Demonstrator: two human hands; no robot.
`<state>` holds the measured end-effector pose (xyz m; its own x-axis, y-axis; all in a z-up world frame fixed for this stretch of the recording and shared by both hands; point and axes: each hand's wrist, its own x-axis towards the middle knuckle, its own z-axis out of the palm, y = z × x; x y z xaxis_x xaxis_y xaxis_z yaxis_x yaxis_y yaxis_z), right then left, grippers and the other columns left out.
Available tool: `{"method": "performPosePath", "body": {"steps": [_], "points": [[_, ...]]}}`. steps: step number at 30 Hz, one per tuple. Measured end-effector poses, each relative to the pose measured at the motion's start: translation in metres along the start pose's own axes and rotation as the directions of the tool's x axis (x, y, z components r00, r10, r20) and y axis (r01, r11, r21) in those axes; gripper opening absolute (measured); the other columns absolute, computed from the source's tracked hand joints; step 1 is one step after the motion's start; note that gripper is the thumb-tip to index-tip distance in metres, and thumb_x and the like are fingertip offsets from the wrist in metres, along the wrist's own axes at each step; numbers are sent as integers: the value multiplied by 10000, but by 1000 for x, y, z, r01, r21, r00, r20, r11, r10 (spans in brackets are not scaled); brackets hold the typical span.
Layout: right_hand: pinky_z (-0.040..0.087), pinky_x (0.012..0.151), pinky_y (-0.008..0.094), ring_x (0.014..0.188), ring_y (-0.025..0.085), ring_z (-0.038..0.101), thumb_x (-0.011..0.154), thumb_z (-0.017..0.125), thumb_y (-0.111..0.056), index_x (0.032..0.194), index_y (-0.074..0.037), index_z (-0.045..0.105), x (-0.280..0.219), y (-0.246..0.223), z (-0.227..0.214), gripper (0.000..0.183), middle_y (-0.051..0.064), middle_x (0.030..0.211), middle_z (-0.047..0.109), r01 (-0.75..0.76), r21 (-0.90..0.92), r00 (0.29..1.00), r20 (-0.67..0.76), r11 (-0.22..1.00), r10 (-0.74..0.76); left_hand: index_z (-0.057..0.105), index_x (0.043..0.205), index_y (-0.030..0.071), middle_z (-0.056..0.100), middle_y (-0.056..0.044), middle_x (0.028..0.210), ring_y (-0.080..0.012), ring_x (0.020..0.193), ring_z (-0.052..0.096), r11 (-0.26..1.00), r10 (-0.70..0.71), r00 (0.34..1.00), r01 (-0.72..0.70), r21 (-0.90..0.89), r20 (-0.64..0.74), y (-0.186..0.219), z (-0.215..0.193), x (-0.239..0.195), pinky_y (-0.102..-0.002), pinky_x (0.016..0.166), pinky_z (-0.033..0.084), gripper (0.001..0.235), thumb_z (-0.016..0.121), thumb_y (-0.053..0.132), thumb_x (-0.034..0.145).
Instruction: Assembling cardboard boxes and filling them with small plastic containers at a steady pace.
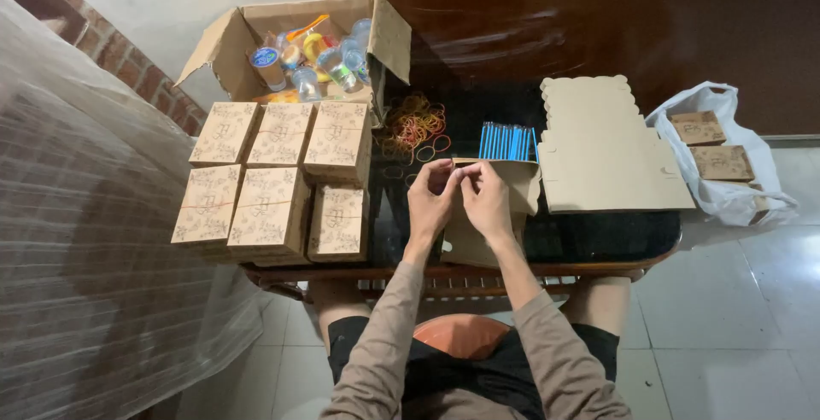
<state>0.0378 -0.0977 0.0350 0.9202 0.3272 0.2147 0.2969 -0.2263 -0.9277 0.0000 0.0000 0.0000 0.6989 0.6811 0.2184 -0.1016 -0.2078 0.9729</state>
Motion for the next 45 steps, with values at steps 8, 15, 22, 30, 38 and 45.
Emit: {"method": "performPosePath", "body": {"steps": [8,15,22,30,38,45], "points": [[616,754,421,949,347,739,929,663,-123,1063,-76,683,1,37,2,143,168,1019,747,136,-204,991,27,969,-134,665,1237,145,772,-132,1018,-314,878,758,986,142,989,-145,77,39,-3,-3,3,-395,723,620,343,706,78,903],[538,867,454,1079,285,621,772,791,-201,1233,-179,687,-10,77,-27,473,52,1157,566,384,-685,918,213,619,-333,564,1301,135,738,-158,1123,-349,1040,724,968,206,978,-207,143,26,-20,-12,11,-444,868,602,460,618,-32,876],[490,884,350,1093,184,576,877,742,-228,1143,-252,732,-5,104,-27,268,-40,1095,594,402,-820,908,303,406,-288,654,1183,191,409,-215,1573,-415,1349,511,764,286,935,-355,539,212,-36,-3,-7,-622,1043,426,399,747,269,803],[440,896,354,1109,171,573,989,602,-364,1054,-379,768,8,126,-32,179,-74,1105,626,375,-822,918,265,428,-295,785,1029,472,444,-47,1580,-323,1411,486,713,-114,955,-113,692,273,-65,-1,5,-558,1096,397,285,679,251,884],[464,1031,440,1281,242,563,970,693,-383,1126,-340,776,22,137,-58,182,2,1328,597,139,-638,990,91,757,-105,798,1037,416,593,-86,1408,-346,1305,577,893,-289,932,181,411,217,-98,-12,15,-482,1045,518,321,658,178,873],[210,1235,607,1487,544,239,1083,445,-382,1573,-47,329,-6,63,-61,604,381,1601,222,-211,292,977,29,933,212,799,1127,237,633,-176,1360,-395,1236,624,984,-103,977,72,162,189,-42,-16,-4,-440,1005,562,341,630,38,908]]}}
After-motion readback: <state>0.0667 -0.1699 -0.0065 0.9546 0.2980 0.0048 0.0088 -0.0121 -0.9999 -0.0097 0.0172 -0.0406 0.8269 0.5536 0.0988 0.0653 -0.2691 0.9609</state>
